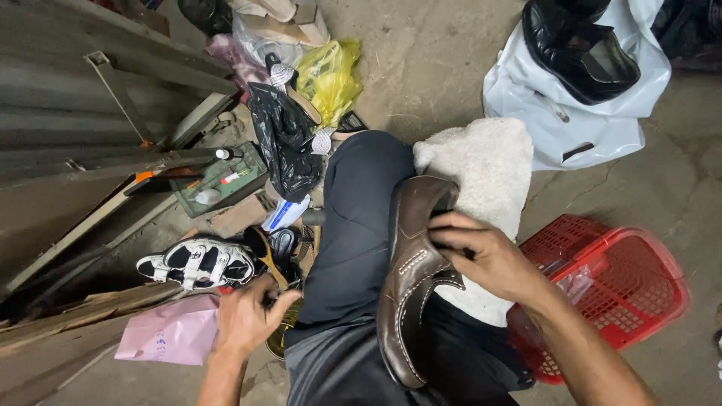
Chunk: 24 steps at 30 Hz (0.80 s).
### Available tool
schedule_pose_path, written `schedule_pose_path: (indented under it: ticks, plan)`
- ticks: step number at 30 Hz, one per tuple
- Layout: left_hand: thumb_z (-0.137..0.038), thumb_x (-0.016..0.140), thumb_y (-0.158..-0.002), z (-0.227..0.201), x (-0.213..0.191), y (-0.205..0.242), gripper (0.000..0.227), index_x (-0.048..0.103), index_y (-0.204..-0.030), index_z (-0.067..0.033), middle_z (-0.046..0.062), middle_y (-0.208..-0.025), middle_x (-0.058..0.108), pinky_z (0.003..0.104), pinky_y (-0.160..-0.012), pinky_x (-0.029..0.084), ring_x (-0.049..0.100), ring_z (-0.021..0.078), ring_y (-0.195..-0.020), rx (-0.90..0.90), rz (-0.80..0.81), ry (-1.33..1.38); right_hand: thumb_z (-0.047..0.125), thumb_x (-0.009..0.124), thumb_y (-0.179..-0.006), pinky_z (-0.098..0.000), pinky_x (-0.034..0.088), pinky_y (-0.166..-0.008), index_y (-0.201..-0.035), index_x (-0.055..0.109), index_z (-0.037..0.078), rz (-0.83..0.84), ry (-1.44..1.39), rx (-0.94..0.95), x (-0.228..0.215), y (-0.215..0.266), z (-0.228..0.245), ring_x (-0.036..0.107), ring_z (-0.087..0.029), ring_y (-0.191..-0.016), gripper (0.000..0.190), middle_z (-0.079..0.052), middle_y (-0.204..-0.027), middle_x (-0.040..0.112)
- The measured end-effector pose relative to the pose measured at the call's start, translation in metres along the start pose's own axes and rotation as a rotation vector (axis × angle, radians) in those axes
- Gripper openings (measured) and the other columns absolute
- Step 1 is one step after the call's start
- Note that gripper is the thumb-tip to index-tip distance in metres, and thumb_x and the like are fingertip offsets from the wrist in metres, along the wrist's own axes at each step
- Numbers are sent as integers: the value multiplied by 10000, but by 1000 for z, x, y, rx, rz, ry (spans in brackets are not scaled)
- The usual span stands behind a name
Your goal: The person sits on the floor and sews a brown leather shoe using a needle and thread. They repeatedly pass the needle through the shoe's sole and upper, pulling the thread tight to secure the stitches.
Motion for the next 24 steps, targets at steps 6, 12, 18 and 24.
schedule_pose_path:
  ticks: [6,12,18,24]
  plan:
    - [-681,613,-807,-38,-18,5,523,612,-772,-160,-41,-651,652,305,-544,491,588,118,-566,88,-73,383,18,659,-928,-324,572,-800,-1057,728,-21,-112,147,-131,4,8,8,657,-217,-973,152,-108,-1085,648]
    - [-495,804,-724,-161,-45,16,779,548,-1403,-211,6,-1361,704,398,-1020,482,665,211,-1240,180,283,806,187,614,-959,-331,590,-930,-1073,734,55,-137,24,111,-17,19,1,657,-187,-1018,212,-77,-1072,674]
    - [-660,672,-767,-198,-46,19,977,407,-1553,-142,67,-1502,594,431,-1082,444,556,263,-1386,131,470,672,213,634,-987,-454,512,-961,-891,681,81,-151,-784,-127,-30,15,21,673,-295,-1012,169,-114,-1062,712]
    - [-691,644,-755,-203,-49,21,965,466,-1528,-142,35,-1349,716,381,-954,492,699,264,-1166,105,430,591,310,662,-1022,-258,381,-737,-774,629,216,-494,-852,-24,-87,42,-27,500,-38,-731,267,95,-761,592]
Point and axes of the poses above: each hand's wrist, its own y-axis away from the middle knuckle, its own x-axis out of the palm, z = x × y, the point moved 7 cm from there along -y, towards the middle knuckle
